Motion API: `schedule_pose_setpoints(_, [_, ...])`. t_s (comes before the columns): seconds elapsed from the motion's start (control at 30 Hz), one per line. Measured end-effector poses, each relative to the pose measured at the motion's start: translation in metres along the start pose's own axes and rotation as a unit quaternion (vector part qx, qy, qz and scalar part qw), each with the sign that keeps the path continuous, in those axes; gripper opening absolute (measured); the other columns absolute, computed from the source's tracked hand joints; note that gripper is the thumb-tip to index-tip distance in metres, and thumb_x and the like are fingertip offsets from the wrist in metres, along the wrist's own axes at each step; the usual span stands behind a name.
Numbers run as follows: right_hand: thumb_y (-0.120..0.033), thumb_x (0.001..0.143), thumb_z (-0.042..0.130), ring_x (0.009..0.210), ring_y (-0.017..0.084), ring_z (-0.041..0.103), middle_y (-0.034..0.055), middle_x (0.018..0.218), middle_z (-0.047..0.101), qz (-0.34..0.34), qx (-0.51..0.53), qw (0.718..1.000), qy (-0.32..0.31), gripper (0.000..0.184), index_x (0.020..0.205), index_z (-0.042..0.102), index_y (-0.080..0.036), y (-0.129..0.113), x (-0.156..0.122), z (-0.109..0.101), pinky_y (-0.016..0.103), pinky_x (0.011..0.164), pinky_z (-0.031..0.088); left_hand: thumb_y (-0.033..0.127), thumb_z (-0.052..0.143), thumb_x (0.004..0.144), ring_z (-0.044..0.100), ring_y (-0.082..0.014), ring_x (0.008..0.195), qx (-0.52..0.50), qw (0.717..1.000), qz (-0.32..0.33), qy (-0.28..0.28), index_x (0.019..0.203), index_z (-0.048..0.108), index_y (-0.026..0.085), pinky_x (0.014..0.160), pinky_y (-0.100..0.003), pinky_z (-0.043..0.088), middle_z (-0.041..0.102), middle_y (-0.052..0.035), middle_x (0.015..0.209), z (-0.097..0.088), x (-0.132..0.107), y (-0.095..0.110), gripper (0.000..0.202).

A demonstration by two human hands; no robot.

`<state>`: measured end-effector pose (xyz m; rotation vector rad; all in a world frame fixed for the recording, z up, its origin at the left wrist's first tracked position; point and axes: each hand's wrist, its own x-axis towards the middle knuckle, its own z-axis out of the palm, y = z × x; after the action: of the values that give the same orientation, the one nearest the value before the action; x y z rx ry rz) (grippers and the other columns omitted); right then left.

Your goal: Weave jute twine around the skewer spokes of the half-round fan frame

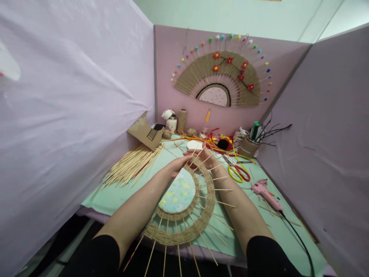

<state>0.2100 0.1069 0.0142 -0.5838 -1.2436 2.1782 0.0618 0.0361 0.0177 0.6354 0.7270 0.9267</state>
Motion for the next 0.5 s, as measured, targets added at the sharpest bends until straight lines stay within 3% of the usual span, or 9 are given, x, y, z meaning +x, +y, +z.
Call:
schedule_pose_setpoints(0.07, [-0.073, 0.082, 0.01, 0.097, 0.028, 0.062, 0.0195, 0.102, 0.066, 0.007, -0.005, 1.0, -0.004, 0.081, 0.102, 0.059, -0.012, -0.001, -0.001, 0.003, 0.044, 0.081, 0.05, 0.034, 0.052, 0.086, 0.066, -0.0171, 0.062, 0.075, 0.997, -0.006, 0.011, 0.085, 0.067, 0.009, 0.063, -0.029, 0.052, 0.069, -0.0103, 0.071, -0.002, -0.005, -0.001, 0.029])
schedule_pose_setpoints(0.2, [-0.07, 0.084, 0.008, 0.092, 0.026, 0.064, 0.019, 0.098, 0.067, 0.01, -0.01, 1.0, 0.009, 0.081, 0.102, 0.059, -0.011, 0.0, 0.002, -0.001, 0.042, 0.079, 0.05, 0.041, 0.058, 0.08, 0.062, -0.0168, 0.052, 0.186, 0.975, 0.052, 0.112, 0.081, 0.068, 0.008, 0.053, -0.027, 0.048, 0.068, -0.0103, 0.064, -0.004, -0.009, 0.0, 0.034])
schedule_pose_setpoints(0.4, [-0.069, 0.085, 0.009, 0.066, 0.022, 0.065, 0.0133, 0.079, 0.068, 0.06, -0.024, 0.998, 0.008, 0.078, 0.103, 0.057, -0.01, 0.001, 0.006, -0.019, 0.035, 0.057, 0.051, 0.029, 0.062, 0.076, 0.057, -0.014, 0.045, 0.185, 0.95, 0.163, 0.194, 0.085, 0.058, 0.014, 0.046, -0.023, 0.043, 0.063, -0.0016, 0.052, -0.004, -0.009, 0.005, 0.018])
schedule_pose_setpoints(0.5, [-0.068, 0.086, 0.015, 0.058, 0.019, 0.063, 0.01, 0.069, 0.067, 0.089, -0.045, 0.994, 0.041, 0.072, 0.095, 0.058, -0.011, 0.0, 0.007, -0.025, 0.029, 0.05, 0.047, 0.032, 0.063, 0.075, 0.054, -0.0118, 0.043, 0.188, 0.945, 0.186, 0.195, 0.089, 0.055, 0.017, 0.045, -0.021, 0.041, 0.06, 0.0015, 0.05, -0.008, -0.009, 0.008, 0.022])
